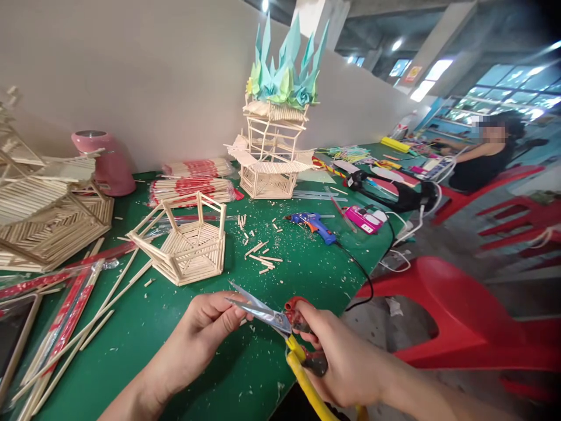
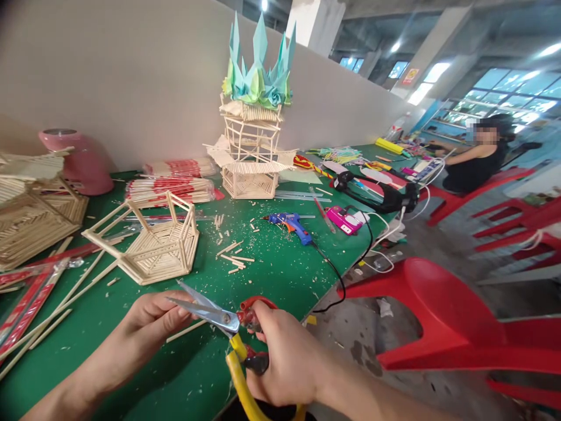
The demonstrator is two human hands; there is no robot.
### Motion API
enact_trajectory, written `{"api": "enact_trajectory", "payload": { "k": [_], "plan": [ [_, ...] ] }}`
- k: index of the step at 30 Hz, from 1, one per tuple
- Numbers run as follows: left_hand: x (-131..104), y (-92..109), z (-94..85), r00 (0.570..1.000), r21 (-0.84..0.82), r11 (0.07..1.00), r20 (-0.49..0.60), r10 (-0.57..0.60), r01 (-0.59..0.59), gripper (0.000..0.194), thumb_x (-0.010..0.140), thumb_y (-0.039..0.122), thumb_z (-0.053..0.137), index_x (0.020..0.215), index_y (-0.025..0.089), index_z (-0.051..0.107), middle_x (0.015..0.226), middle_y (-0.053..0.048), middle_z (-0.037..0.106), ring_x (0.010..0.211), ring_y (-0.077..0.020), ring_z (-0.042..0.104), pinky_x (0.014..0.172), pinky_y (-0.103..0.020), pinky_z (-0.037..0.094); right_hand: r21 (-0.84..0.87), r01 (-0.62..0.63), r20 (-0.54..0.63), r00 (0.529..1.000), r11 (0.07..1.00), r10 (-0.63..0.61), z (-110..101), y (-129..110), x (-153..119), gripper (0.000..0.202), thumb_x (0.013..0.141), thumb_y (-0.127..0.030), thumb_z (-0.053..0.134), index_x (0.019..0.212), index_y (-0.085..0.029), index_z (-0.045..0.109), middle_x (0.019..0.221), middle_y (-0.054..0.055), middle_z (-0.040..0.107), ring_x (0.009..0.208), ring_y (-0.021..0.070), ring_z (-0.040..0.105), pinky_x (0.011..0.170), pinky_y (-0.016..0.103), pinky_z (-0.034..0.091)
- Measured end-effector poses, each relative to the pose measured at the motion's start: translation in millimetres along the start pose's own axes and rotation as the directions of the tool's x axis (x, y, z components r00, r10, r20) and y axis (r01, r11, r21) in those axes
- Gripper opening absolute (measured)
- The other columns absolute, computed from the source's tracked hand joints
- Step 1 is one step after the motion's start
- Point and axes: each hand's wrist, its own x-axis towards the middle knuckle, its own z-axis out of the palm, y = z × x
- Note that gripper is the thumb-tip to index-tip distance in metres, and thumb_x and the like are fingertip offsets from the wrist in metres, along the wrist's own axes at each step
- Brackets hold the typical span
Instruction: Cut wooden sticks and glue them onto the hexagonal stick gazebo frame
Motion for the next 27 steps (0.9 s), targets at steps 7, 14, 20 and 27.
{"api": "enact_trajectory", "payload": {
  "k": [7,14,20,27],
  "plan": [
    [-0.5,-5.5,-2.1,0.999,-0.055,0.997,0.011,-0.044,0.045,0.032,0.075,0.047,0.062,0.08,0.017,0.072,0.074,-0.002,0.061,0.073,-0.0156,0.052,0.072,-0.028,0.041,0.075,-0.001,0.009,1.0,0.997,0.001,1.0,-2.1,0.8,0.03,0.058,-0.011,0.052,0.084,-0.02,0.039,0.073,-0.001,0.05,0.061,0.0113,0.048,0.047,0.02,0.034],
    [-1.7,-6.7,-5.5,0.997,-0.108,0.992,0.047,-0.063,0.067,0.03,0.075,0.044,0.064,0.067,0.016,0.068,0.059,0.003,0.05,0.058,-0.0083,0.037,0.056,-0.02,0.03,0.372,-0.104,0.104,0.992,0.923,0.07,2.0,4.8,3.8,0.025,0.059,-0.007,0.051,0.069,-0.022,0.033,0.059,-0.01,0.028,0.048,0.0051,0.026,0.044,0.019,0.024],
    [1.2,-3.9,-1.1,0.995,-0.278,0.956,0.004,-0.095,0.092,0.03,0.069,0.046,0.07,0.068,0.016,0.069,0.058,0.003,0.049,0.055,-0.0065,0.033,0.055,-0.018,0.029,0.458,-0.099,0.028,0.995,0.884,0.097,-5.4,11.4,3.8,0.026,0.067,-0.013,0.055,0.073,-0.022,0.031,0.064,-0.009,0.026,0.053,0.0061,0.025,0.048,0.019,0.026],
    [2.5,-7.6,-1.8,0.995,-0.313,0.945,-0.005,-0.096,0.09,0.027,0.07,0.043,0.07,0.07,0.016,0.069,0.056,0.005,0.046,0.053,-0.0054,0.031,0.054,-0.016,0.03,0.075,-0.099,-0.067,0.992,0.992,0.104,0.2,10.7,-5.7,0.041,0.065,-0.031,0.069,0.087,-0.023,0.035,0.071,-0.007,0.041,0.058,0.0097,0.041,0.052,0.021,0.035]
  ]
}}
